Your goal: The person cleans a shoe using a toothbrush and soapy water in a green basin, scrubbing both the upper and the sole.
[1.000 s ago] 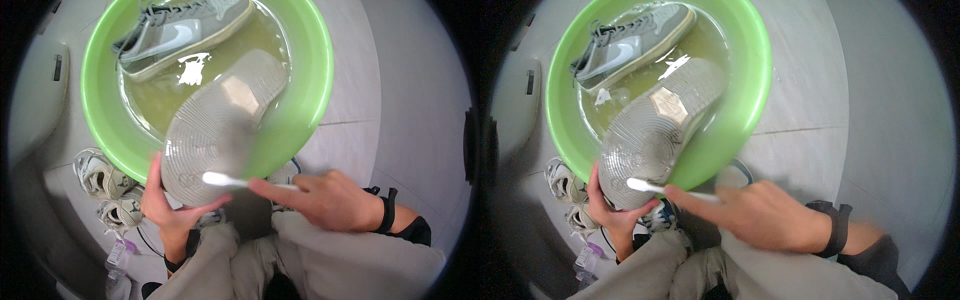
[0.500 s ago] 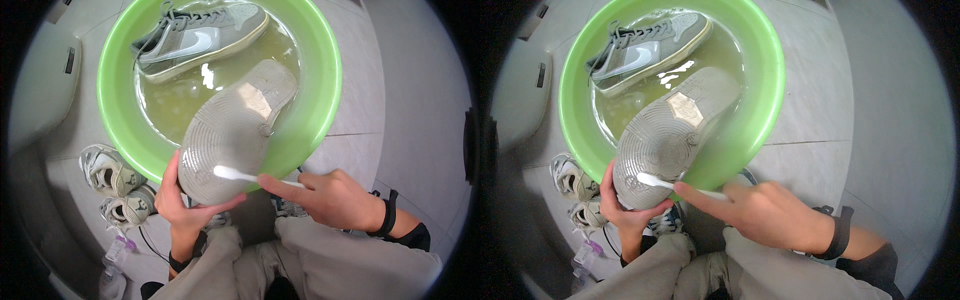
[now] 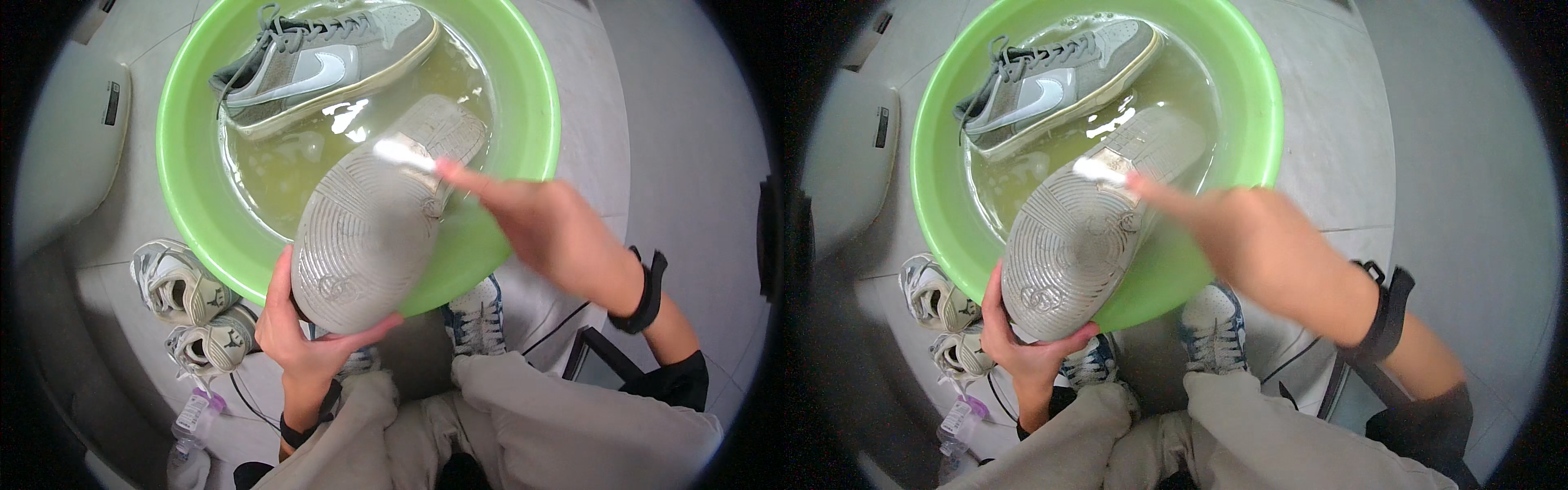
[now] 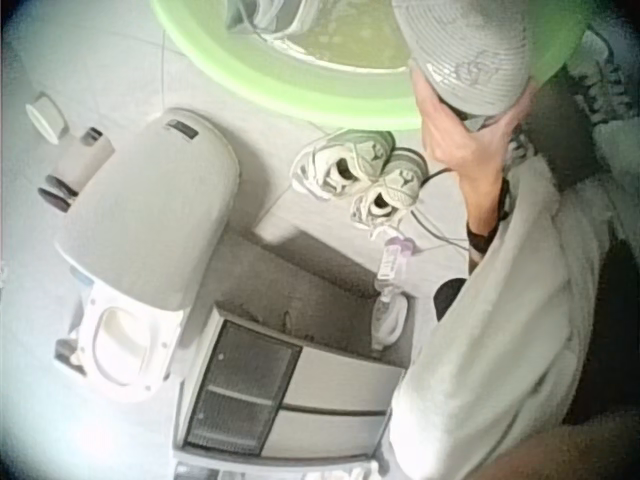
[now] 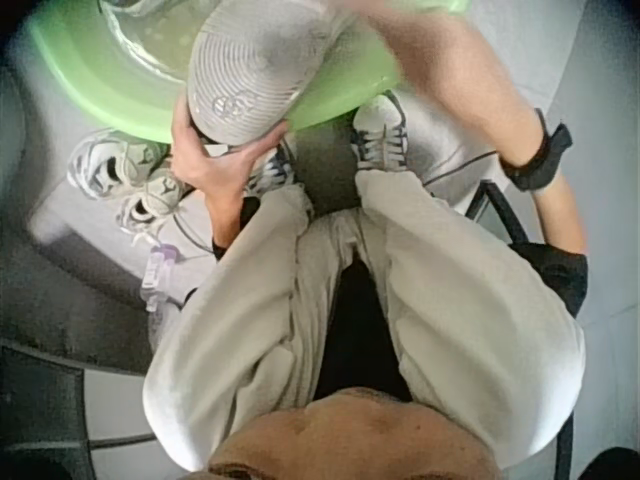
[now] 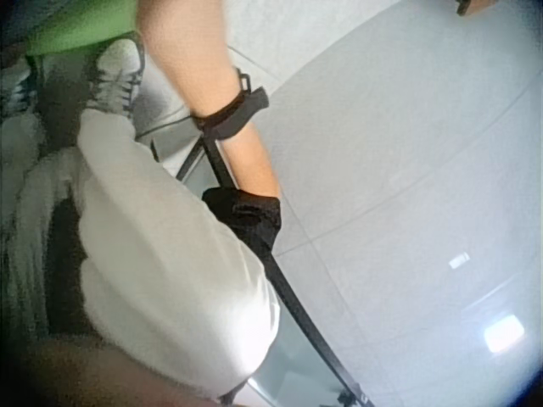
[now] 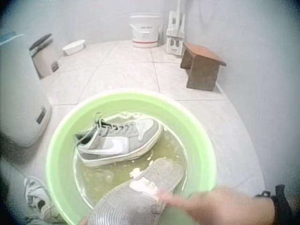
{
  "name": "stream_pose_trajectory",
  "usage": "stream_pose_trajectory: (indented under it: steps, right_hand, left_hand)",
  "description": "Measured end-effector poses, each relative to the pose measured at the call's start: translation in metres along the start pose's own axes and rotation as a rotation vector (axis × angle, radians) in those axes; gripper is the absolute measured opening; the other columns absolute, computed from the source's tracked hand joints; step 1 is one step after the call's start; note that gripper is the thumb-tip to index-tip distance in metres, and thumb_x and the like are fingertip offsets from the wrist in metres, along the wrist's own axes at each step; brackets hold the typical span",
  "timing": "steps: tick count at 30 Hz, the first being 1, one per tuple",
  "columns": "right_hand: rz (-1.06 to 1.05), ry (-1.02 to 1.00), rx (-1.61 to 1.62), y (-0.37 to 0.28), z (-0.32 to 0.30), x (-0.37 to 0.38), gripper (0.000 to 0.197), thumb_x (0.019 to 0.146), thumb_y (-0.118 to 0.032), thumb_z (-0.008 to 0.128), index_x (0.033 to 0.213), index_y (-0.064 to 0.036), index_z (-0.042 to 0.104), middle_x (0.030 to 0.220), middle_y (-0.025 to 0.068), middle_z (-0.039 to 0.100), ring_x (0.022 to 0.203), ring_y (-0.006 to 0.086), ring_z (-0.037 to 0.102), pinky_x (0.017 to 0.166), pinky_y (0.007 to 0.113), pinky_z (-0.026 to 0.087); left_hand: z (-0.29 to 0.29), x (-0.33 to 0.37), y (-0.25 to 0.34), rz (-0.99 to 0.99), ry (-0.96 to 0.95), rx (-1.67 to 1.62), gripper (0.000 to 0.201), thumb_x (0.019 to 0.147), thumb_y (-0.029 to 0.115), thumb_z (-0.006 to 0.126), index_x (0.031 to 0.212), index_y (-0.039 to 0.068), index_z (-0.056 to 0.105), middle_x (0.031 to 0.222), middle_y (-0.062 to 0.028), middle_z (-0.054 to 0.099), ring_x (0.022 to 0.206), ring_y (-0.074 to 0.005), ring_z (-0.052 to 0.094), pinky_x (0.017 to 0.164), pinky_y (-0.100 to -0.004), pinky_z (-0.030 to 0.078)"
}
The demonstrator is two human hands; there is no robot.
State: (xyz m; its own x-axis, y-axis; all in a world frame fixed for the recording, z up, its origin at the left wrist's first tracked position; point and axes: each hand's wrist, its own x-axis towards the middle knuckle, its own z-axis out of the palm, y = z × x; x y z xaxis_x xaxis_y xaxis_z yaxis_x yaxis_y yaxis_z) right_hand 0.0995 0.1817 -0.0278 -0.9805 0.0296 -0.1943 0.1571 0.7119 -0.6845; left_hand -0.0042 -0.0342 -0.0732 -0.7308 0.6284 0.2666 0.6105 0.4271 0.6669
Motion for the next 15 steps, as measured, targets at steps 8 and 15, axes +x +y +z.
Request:
stream_pose_trajectory:
  steps: [8,15]
  right_hand:
    - [0.248,-0.117,-0.143,-0.010,-0.011,0.022,0.060,0.077,-0.003,0.047,0.131,-0.0251,0.031,0.070,0.0070,0.053,0.055,0.0219,0.056,0.045,0.027,0.044]
    - [-0.099,-0.095,-0.284,-0.028,0.006,0.006,0.056,0.076,-0.005,0.049,0.128,-0.0184,0.036,0.068,0.0069,0.051,0.052,0.0173,0.053,0.046,0.026,0.044]
  left_hand:
    - [0.000,-0.001,0.000,-0.010,-0.013,-0.018,0.094,0.039,0.038,0.085,0.111,-0.008,0.045,0.092,-0.0155,0.059,0.077,-0.0217,0.061,0.067,-0.0287,0.049]
    - [0.002,-0.004,-0.002,-0.017,-0.028,-0.029,0.092,0.040,0.036,0.085,0.111,-0.008,0.045,0.091,-0.0150,0.060,0.076,-0.0213,0.061,0.066,-0.0284,0.049]
